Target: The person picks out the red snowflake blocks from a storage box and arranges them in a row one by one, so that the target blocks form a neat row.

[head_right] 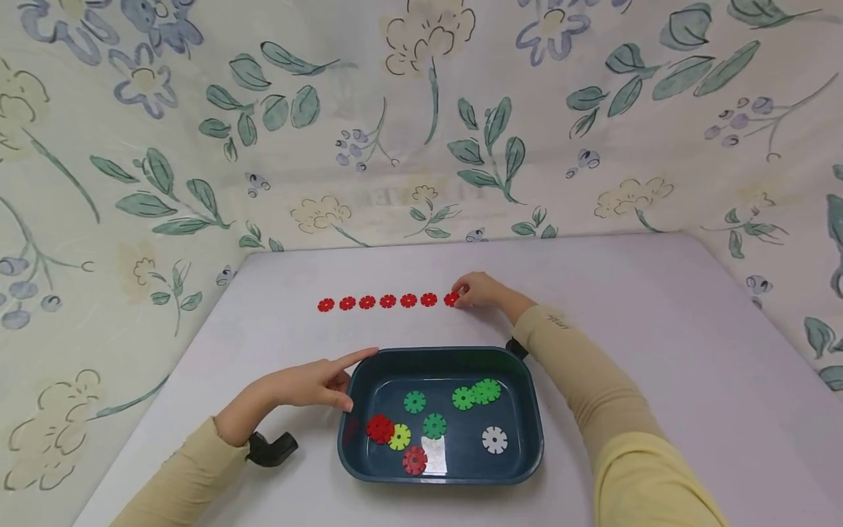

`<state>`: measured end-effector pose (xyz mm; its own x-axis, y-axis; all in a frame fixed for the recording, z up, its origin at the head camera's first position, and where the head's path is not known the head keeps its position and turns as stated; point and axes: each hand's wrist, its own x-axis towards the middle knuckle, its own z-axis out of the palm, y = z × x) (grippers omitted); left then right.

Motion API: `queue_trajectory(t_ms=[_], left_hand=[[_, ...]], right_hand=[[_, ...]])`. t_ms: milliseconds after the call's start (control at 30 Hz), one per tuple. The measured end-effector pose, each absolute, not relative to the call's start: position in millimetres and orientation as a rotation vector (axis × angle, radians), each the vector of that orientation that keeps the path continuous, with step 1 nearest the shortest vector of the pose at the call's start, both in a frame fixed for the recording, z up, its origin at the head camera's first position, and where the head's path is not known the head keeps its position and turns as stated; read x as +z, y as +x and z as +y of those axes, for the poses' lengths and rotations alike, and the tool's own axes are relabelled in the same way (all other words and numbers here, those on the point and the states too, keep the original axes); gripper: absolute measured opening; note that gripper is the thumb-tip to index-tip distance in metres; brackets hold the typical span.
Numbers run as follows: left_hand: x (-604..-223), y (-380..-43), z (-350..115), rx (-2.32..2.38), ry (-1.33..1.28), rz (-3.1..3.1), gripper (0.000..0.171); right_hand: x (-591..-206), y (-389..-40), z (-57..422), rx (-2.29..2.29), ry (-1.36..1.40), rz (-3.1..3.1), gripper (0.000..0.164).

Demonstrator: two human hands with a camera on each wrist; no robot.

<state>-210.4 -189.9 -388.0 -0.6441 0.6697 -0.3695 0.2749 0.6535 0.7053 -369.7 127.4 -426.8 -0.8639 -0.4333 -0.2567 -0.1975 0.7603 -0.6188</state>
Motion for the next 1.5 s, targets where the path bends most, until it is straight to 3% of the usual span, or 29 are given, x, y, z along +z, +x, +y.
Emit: queue_trajectory(t_ms=[733, 1033, 1267, 1500], left_hand=[[-389, -209, -188, 0.818, 0.734, 2.25, 0.081], [-388, -210, -188, 0.817, 0.73, 2.249, 0.081], [-387, -210, -188, 0.817, 0.724, 2.248, 0.081], [-386, -209, -189, 0.811, 0.722, 2.252, 0.081]], right_hand=[[-428, -367, 121, -0.779, -0.434, 2.614, 0.033], [-422, -368, 127, -0.807, -0.415, 2.548, 0.049], [-384, -356, 130, -0.896, -0.503, 2.562, 0.049], [-337, -316, 118, -1.016, -0.807, 2.5, 0.041]])
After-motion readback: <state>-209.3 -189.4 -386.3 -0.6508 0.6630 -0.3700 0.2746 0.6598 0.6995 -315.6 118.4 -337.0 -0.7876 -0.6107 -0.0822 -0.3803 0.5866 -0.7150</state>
